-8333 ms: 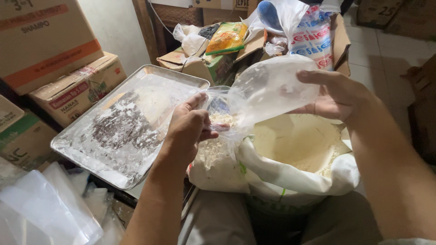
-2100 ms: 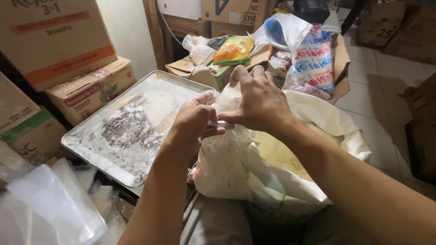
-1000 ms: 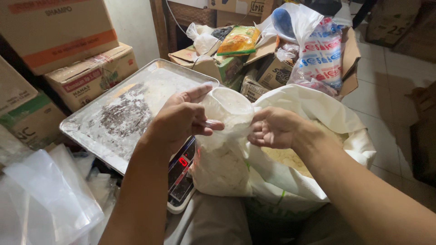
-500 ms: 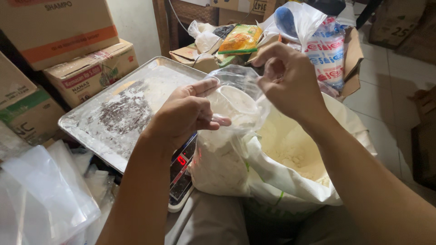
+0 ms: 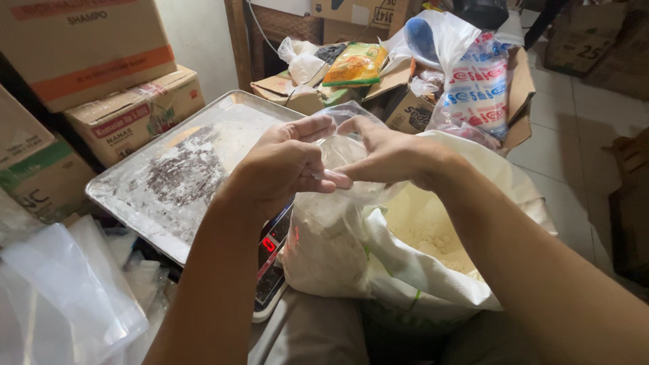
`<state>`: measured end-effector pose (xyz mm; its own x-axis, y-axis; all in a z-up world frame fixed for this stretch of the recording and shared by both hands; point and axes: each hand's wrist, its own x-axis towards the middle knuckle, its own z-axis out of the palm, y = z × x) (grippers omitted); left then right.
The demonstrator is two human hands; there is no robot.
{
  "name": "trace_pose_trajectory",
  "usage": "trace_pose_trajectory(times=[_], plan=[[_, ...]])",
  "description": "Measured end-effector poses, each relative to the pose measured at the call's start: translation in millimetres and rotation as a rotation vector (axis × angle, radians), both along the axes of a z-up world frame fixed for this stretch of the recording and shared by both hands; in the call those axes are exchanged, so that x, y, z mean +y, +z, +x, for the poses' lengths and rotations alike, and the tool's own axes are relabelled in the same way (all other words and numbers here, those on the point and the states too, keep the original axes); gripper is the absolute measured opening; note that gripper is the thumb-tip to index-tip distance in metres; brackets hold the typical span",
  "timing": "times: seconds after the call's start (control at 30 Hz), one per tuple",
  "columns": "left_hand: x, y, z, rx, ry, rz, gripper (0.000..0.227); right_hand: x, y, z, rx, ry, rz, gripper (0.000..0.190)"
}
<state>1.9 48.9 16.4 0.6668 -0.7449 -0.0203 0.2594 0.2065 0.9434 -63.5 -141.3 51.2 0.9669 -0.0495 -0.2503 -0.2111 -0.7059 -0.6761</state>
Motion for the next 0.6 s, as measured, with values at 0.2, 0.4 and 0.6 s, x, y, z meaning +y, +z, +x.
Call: trace_pose_trajectory(times=[0.2, 0.4, 0.6], plan=[[-6.2, 0.3, 2.6, -0.035, 0.004, -0.011, 0.070, 8.9, 0.4, -5.3, -0.163, -0.164, 0.031, 0.079], [-8.4, 5.5, 2.7, 0.014, -0.025, 0.049, 0.071, 4.4, 29.7, -13.1, -0.258, -0.220, -0.012, 0.080], [-5.6, 11.9, -2.4, -0.031, -0.024, 0.054, 0.074, 0.3, 49.9, -22.6, -0.333, -0.328, 0.021, 0.076]])
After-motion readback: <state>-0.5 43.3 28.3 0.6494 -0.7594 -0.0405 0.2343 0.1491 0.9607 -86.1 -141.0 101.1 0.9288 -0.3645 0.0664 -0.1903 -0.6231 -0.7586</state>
